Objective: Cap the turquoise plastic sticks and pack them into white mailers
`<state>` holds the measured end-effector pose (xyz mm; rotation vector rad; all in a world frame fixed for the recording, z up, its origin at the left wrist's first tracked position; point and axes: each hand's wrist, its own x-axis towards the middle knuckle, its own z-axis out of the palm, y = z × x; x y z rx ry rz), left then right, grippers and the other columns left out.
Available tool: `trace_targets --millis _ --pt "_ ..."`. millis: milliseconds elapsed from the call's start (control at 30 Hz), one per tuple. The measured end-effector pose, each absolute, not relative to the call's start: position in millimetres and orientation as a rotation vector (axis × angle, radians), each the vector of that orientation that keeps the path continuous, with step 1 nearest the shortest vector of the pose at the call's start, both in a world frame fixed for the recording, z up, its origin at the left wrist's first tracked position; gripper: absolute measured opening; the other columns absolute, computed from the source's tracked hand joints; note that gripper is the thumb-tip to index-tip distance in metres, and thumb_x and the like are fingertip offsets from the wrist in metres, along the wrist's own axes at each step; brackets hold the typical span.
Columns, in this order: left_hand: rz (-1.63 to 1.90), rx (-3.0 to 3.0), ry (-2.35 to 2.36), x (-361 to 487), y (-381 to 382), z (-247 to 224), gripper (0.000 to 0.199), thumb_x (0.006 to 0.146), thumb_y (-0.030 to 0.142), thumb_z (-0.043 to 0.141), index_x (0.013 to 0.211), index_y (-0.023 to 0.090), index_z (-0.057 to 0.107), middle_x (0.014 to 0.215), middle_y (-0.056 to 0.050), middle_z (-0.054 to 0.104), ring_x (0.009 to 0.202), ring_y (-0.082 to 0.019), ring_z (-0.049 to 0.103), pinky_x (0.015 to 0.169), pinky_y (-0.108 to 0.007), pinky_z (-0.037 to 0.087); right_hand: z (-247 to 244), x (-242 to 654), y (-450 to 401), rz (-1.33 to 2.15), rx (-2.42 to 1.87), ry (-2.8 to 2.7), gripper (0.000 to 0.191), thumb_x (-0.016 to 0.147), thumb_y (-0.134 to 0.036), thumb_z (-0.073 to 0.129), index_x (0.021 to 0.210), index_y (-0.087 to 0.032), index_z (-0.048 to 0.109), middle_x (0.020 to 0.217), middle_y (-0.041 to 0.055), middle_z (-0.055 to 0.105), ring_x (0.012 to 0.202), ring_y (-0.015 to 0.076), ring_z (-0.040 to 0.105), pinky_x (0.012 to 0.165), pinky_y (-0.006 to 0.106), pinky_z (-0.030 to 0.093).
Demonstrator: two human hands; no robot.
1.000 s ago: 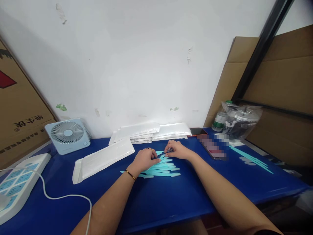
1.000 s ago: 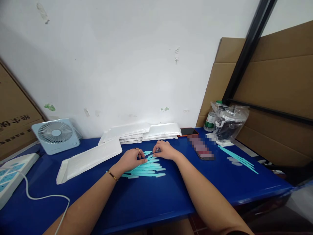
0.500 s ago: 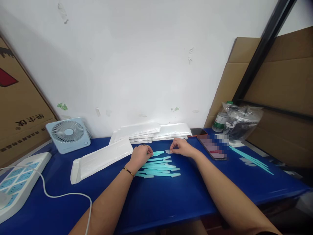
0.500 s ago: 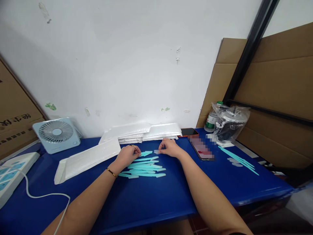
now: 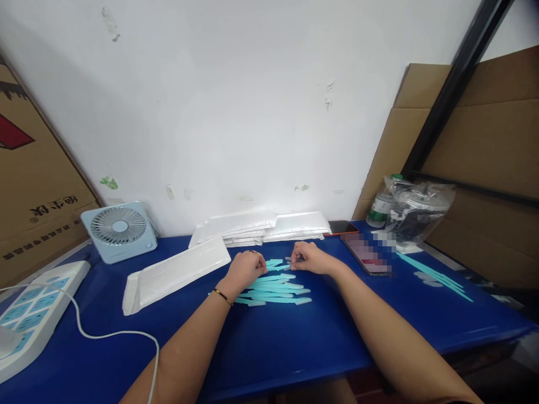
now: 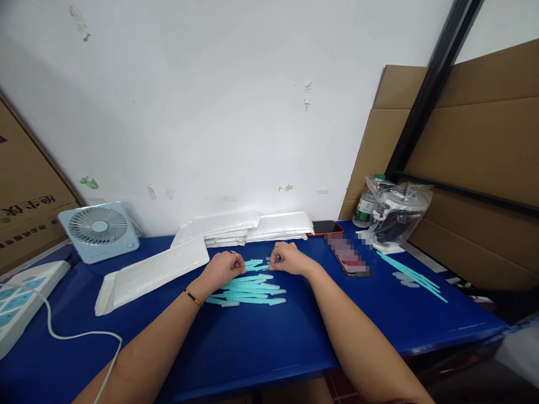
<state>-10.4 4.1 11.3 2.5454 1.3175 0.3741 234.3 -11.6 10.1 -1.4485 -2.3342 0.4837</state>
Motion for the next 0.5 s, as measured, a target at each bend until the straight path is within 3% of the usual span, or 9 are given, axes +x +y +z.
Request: trace_targets --millis 133,267,500 --pt "0.410 2.521 1.400 -17.1 6.9 13.3 0.015 0.075 0.035 0.060 0.082 0.023 0.065 0.083 0.000 0.067 0.080 -0.018 0.059 0.069 -0.027 0.039 12.7 242.8 -10.7 0.474 -1.537 -2.200 0.021 0.070 -0.039 0.068 0.076 -0.019 0.067 0.082 0.0018 0.060 0.076 0.0164 0.052 0.070 0.028 0.034" --pt "0.421 2.536 1.299 -15.9 1.4 17.2 0.022 0.073 0.043 0.061 0.082 0.023 0.066 0.087 -0.001 0.066 0.083 -0.018 0.059 0.068 -0.025 0.039 14.9 235.0 -17.1 0.518 -1.407 -2.311 0.024 0.070 -0.044 0.068 0.078 -0.021 0.068 0.085 0.0017 0.060 0.078 0.0164 0.053 0.075 0.030 0.033" --pt "0.305 2.564 1.199 -8.7 -3.4 17.0 0.016 0.075 0.037 0.061 0.071 0.023 0.067 0.075 0.002 0.067 0.074 -0.015 0.059 0.066 -0.024 0.038 15.2 220.7 -22.1 0.519 -1.383 -2.461 0.015 0.072 -0.033 0.069 0.072 -0.019 0.067 0.082 0.0007 0.058 0.079 0.0162 0.054 0.081 0.034 0.029"
